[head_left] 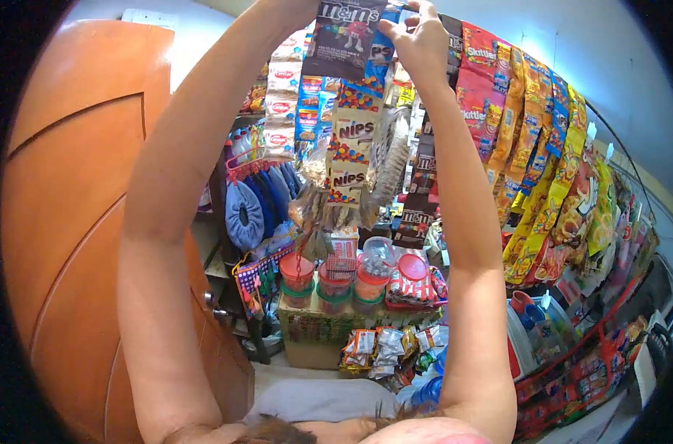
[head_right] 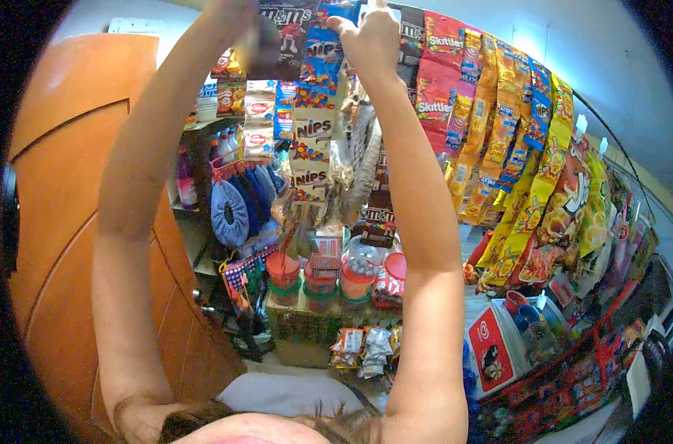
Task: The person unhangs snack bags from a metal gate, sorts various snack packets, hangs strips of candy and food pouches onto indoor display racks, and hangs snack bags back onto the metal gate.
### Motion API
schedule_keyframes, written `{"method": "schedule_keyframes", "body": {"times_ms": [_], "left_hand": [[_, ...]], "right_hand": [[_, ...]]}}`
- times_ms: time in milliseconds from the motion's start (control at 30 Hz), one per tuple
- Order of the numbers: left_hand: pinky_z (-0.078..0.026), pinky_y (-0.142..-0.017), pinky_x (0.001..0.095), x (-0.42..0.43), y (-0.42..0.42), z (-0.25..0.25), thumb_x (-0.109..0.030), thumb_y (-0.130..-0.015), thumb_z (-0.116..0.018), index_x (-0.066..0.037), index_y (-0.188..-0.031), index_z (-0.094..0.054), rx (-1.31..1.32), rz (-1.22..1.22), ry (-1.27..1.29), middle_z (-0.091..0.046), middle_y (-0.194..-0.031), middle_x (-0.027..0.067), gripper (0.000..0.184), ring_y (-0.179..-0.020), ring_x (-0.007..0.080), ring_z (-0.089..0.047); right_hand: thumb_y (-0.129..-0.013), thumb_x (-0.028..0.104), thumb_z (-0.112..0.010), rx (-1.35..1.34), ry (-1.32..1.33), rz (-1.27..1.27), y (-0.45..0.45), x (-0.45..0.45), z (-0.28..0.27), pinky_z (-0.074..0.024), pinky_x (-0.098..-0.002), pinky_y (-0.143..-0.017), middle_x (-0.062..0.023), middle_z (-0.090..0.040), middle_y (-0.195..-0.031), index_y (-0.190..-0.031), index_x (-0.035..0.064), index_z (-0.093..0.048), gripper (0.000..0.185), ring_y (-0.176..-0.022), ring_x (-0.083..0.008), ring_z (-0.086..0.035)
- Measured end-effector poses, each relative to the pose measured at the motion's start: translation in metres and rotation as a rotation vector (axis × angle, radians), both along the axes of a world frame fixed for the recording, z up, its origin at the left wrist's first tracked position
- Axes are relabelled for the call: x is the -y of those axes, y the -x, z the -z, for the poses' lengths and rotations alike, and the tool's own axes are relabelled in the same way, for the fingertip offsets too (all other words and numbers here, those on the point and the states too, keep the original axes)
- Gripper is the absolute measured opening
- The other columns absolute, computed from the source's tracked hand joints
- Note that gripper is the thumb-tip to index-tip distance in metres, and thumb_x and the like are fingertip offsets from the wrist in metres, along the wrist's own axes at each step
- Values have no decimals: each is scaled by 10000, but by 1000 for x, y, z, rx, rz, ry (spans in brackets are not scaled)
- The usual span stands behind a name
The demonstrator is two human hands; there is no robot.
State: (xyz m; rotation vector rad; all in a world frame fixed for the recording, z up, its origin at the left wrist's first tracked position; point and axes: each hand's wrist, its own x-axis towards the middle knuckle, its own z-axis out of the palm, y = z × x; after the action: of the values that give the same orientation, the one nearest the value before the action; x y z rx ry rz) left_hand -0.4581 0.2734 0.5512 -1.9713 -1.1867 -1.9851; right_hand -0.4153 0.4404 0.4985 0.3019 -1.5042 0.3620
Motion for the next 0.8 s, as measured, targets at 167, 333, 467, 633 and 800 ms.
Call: {"method": "schedule_keyframes", "body": {"times_ms": [167,333,467,633,800], "left_hand": [[-481,-725,277,-20,-15,10,-167,-901,-529,-29,-1070,-582,5,-48,-45,-616,-925,47,224,-804,137,-585],[-480,-752,278,-24,-8,5,-153,-890,-537,-23,-1087,-581,-2,-88,-84,-625,-947,59,240,-826,147,-596],[-479,-757,291,-17,2,-4,-164,-885,-543,-12,-1066,-595,-120,-132,-89,-631,-949,68,243,-823,153,-597],[-479,-739,282,-8,-16,0,-173,-879,-548,-8,-1039,-611,-73,-162,-121,-635,-922,71,239,-806,147,-592],[-484,-704,269,-4,-14,-5,-167,-885,-539,-9,-1053,-601,-113,-153,-98,-630,-909,64,239,-771,141,-592]], "right_hand": [[-701,77,-641,-212,-241,673,-3,-33,11,-464,-445,-778,-153,-562,-950,-1055,13,-542,373,-894,-314,-578],[-629,104,-712,-169,-243,1048,-1,-37,8,-518,-386,-662,-121,-519,-972,-1058,59,-512,475,-865,-290,-584],[-669,98,-701,-85,-282,906,0,-47,3,-515,-390,-635,-141,-571,-906,-1045,54,-516,422,-828,-322,-598],[-703,-24,-545,-151,-352,635,16,-43,-11,-476,-433,-620,-183,-583,-749,-1112,-27,-436,424,-720,-336,-601],[-707,-31,-523,-146,-340,368,19,-15,-10,-461,-472,-644,-220,-566,-746,-1083,-23,-427,388,-720,-364,-584]]}}
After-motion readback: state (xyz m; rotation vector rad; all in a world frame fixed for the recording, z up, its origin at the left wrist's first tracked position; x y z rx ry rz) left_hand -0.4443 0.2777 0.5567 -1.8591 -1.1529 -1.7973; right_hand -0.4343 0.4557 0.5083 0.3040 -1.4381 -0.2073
